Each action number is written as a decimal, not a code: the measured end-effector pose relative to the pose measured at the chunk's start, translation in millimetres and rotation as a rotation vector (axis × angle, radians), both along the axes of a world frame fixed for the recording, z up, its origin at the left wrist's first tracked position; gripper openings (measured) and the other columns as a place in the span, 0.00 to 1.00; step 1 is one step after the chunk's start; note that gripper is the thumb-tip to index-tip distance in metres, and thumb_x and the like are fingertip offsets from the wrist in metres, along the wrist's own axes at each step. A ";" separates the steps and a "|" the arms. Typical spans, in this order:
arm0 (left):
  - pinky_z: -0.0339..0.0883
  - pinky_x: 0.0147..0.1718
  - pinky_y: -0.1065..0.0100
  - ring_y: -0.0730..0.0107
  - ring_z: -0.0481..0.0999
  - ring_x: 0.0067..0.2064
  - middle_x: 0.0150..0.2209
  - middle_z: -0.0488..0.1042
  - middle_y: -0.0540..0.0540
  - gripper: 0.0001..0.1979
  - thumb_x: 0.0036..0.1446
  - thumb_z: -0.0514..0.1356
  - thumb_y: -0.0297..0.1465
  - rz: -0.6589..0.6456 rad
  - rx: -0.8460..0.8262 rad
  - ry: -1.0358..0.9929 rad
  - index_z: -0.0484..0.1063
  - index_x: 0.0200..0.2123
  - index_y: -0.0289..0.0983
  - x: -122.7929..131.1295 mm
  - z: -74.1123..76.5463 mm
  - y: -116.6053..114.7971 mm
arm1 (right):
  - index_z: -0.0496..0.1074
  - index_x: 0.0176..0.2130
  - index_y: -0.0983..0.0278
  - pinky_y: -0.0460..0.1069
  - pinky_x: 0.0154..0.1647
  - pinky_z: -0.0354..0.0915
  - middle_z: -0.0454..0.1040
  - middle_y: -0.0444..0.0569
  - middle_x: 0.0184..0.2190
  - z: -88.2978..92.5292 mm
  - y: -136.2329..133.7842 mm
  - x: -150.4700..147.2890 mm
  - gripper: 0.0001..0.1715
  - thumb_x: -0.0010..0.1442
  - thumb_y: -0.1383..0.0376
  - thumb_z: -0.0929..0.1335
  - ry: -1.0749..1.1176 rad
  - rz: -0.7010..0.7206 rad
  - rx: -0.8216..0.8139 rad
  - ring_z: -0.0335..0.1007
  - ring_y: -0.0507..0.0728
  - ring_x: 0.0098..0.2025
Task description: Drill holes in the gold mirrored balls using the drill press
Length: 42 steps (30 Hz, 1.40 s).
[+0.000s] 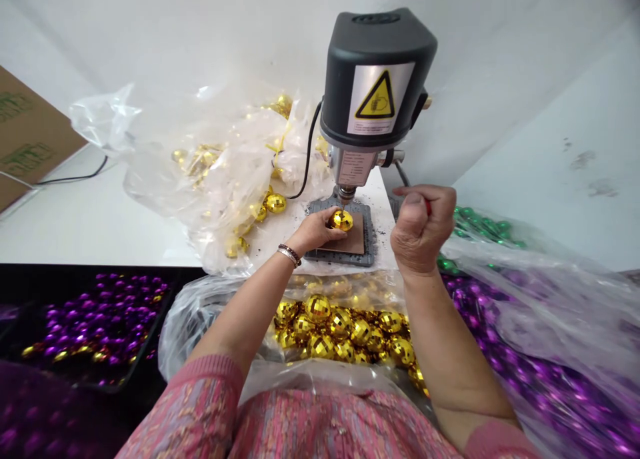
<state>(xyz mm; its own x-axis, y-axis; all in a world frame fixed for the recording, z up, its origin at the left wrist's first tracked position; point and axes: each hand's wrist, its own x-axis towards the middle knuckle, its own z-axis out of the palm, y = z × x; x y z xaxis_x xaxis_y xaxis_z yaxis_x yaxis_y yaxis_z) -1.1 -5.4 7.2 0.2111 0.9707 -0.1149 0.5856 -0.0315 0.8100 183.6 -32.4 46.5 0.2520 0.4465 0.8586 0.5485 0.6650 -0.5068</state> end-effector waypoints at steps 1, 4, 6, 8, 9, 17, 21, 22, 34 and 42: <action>0.70 0.47 0.70 0.65 0.78 0.45 0.44 0.82 0.49 0.30 0.49 0.71 0.32 -0.001 0.008 -0.004 0.76 0.57 0.38 0.0 0.1 -0.5 | 0.71 0.37 0.62 0.47 0.37 0.66 0.74 0.43 0.31 -4.0 -0.4 -0.6 0.12 0.68 0.60 0.62 0.007 0.016 0.003 0.69 0.48 0.33; 0.70 0.46 0.69 0.65 0.78 0.44 0.44 0.82 0.49 0.28 0.49 0.71 0.31 -0.003 0.013 -0.005 0.77 0.56 0.37 1.0 0.1 -1.0 | 0.70 0.37 0.63 0.46 0.36 0.66 0.74 0.43 0.31 -4.1 0.3 -2.9 0.14 0.69 0.58 0.62 0.041 0.047 0.010 0.70 0.48 0.33; 0.70 0.46 0.68 0.64 0.78 0.45 0.45 0.82 0.48 0.31 0.49 0.71 0.31 0.014 0.001 0.014 0.75 0.58 0.37 2.8 -0.4 0.0 | 0.68 0.36 0.63 0.46 0.35 0.65 0.72 0.42 0.29 11.0 4.5 -3.8 0.16 0.70 0.56 0.61 0.067 0.048 0.009 0.68 0.47 0.32; 0.70 0.47 0.67 0.63 0.78 0.46 0.47 0.82 0.47 0.33 0.48 0.71 0.32 0.033 0.000 0.036 0.73 0.59 0.36 4.7 0.2 1.0 | 0.66 0.34 0.63 0.46 0.34 0.63 0.68 0.41 0.27 35.8 12.6 -3.5 0.19 0.71 0.54 0.59 0.086 0.052 -0.017 0.65 0.46 0.29; 0.70 0.48 0.66 0.63 0.78 0.46 0.47 0.81 0.46 0.32 0.48 0.71 0.32 0.039 0.006 0.049 0.73 0.58 0.36 5.0 1.3 0.8 | 0.64 0.33 0.64 0.46 0.33 0.63 0.66 0.41 0.27 49.4 17.5 -3.0 0.20 0.71 0.54 0.59 0.096 0.056 -0.046 0.62 0.45 0.27; 0.67 0.36 0.70 0.65 0.78 0.38 0.40 0.83 0.46 0.25 0.48 0.71 0.39 -0.294 -0.102 0.216 0.79 0.49 0.38 -56.0 39.0 -32.7 | 0.56 0.30 0.63 0.45 0.36 0.61 0.58 0.38 0.26 88.2 32.7 -0.7 0.16 0.70 0.61 0.60 0.177 0.087 -0.244 0.55 0.44 0.28; 0.69 0.41 0.70 0.64 0.80 0.42 0.46 0.83 0.43 0.30 0.49 0.71 0.42 -0.336 -0.195 0.292 0.78 0.55 0.40 -103.5 54.2 -39.7 | 0.56 0.31 0.63 0.44 0.34 0.59 0.58 0.38 0.26 80.6 28.9 -1.2 0.16 0.70 0.60 0.59 0.177 0.121 -0.189 0.56 0.43 0.27; 0.69 0.43 0.68 0.62 0.80 0.44 0.48 0.83 0.42 0.27 0.54 0.68 0.41 -0.221 -0.150 0.333 0.78 0.56 0.39 -110.8 54.7 -35.9 | 0.56 0.31 0.63 0.45 0.34 0.59 0.59 0.38 0.26 79.7 28.4 -1.5 0.16 0.70 0.60 0.59 0.181 0.128 -0.174 0.56 0.43 0.27; 0.68 0.50 0.50 0.41 0.75 0.55 0.59 0.72 0.28 0.27 0.58 0.58 0.24 0.158 0.108 0.965 0.70 0.62 0.33 -93.0 18.4 26.2 | 0.58 0.33 0.63 0.45 0.30 0.57 0.60 0.37 0.26 72.1 24.1 -2.9 0.25 0.68 0.46 0.59 0.150 0.123 -0.100 0.57 0.42 0.25; 0.72 0.44 0.62 0.59 0.79 0.43 0.45 0.80 0.38 0.22 0.55 0.66 0.38 0.173 -0.035 0.164 0.75 0.51 0.34 -81.7 30.6 14.5 | 0.59 0.32 0.63 0.44 0.32 0.59 0.59 0.37 0.26 73.3 20.8 -3.3 0.26 0.66 0.44 0.58 0.141 0.124 -0.119 0.57 0.42 0.26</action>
